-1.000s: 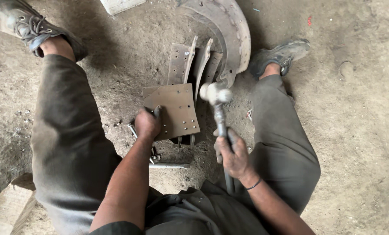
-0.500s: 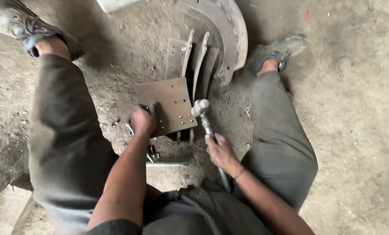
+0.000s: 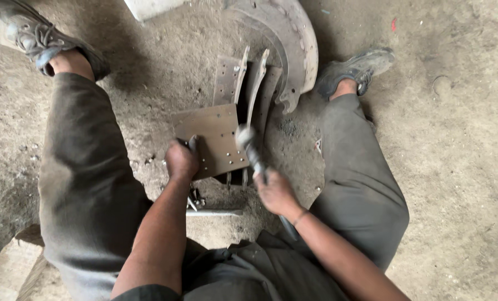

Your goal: The person sits on the floor and uses a hammer and punch to remove pins from brake shoes. They separate the brake shoes from the backing plate, flip the assembly, and continue removing pins from the other side.

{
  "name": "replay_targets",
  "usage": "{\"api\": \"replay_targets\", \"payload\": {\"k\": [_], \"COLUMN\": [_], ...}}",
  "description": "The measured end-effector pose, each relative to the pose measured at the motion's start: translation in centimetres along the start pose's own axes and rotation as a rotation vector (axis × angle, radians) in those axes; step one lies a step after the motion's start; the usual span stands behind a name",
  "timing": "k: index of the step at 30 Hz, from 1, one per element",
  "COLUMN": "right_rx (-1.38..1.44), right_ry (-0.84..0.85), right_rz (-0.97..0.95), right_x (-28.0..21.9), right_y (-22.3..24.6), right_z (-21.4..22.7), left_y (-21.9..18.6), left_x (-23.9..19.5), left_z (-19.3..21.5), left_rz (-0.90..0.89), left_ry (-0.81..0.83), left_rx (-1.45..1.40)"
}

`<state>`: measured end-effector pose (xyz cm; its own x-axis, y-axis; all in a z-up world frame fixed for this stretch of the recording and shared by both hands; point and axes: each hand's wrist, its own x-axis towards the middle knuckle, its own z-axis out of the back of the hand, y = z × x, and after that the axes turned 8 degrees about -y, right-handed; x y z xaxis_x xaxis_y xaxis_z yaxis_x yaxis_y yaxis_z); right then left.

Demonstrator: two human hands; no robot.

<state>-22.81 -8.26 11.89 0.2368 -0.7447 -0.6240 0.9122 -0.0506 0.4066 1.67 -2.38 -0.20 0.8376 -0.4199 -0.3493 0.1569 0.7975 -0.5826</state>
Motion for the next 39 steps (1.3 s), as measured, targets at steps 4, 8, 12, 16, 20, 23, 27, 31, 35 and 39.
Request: {"api": "replay_targets", "payload": {"k": [4, 8, 12, 16, 20, 23, 27, 31, 35, 39], "right_rx": [0.006, 0.136, 0.602, 0.603, 0.469, 0.324, 0.217, -0.213, 0.159, 0.124], "right_ry": [-0.239, -0.198, -0.083, -0.088, -0.124, -0.132, -0.118, -0.238, 0.003, 0.026], "right_rz": [0.259, 0.074, -0.052, -0.038, 0.053, 0.08, 0.124, 0.619, 0.028, -0.021], "right_x": [2.6, 1.7, 0.0, -0.6, -1.3, -1.0, 0.7, 1.9, 1.3, 1.4], "right_y": [-3.2, -4.2, -3.1, -1.4, -1.2, -2.1, -3.5, -4.1, -3.6, -2.8], "right_z": [-2.0, -0.6, 0.9, 1.7, 1.7, 0.9, -0.8, -1.9, -1.6, -0.3], "left_y": [1.0, 1.4, 1.1, 0.4, 0.0, 0.0, -0.1, -0.3, 0.3, 0.8], "left_x": [0.2, 0.4, -0.1, -0.6, -0.9, -0.9, -1.1, -1.2, -0.6, 0.2], "left_z": [-0.7, -1.2, -0.8, 0.0, 0.3, 0.6, 0.8, 0.7, 0.5, -0.3], "left_rz": [-0.071, -0.094, 0.006, 0.041, 0.065, 0.04, 0.066, 0.041, 0.173, 0.147], "left_ry": [0.003, -0.064, 0.015, 0.044, 0.054, 0.038, 0.061, 0.055, 0.15, 0.083], "left_rx": [0.07, 0.006, -0.012, -0.017, -0.011, -0.045, -0.008, -0.068, -0.09, -0.344]}}
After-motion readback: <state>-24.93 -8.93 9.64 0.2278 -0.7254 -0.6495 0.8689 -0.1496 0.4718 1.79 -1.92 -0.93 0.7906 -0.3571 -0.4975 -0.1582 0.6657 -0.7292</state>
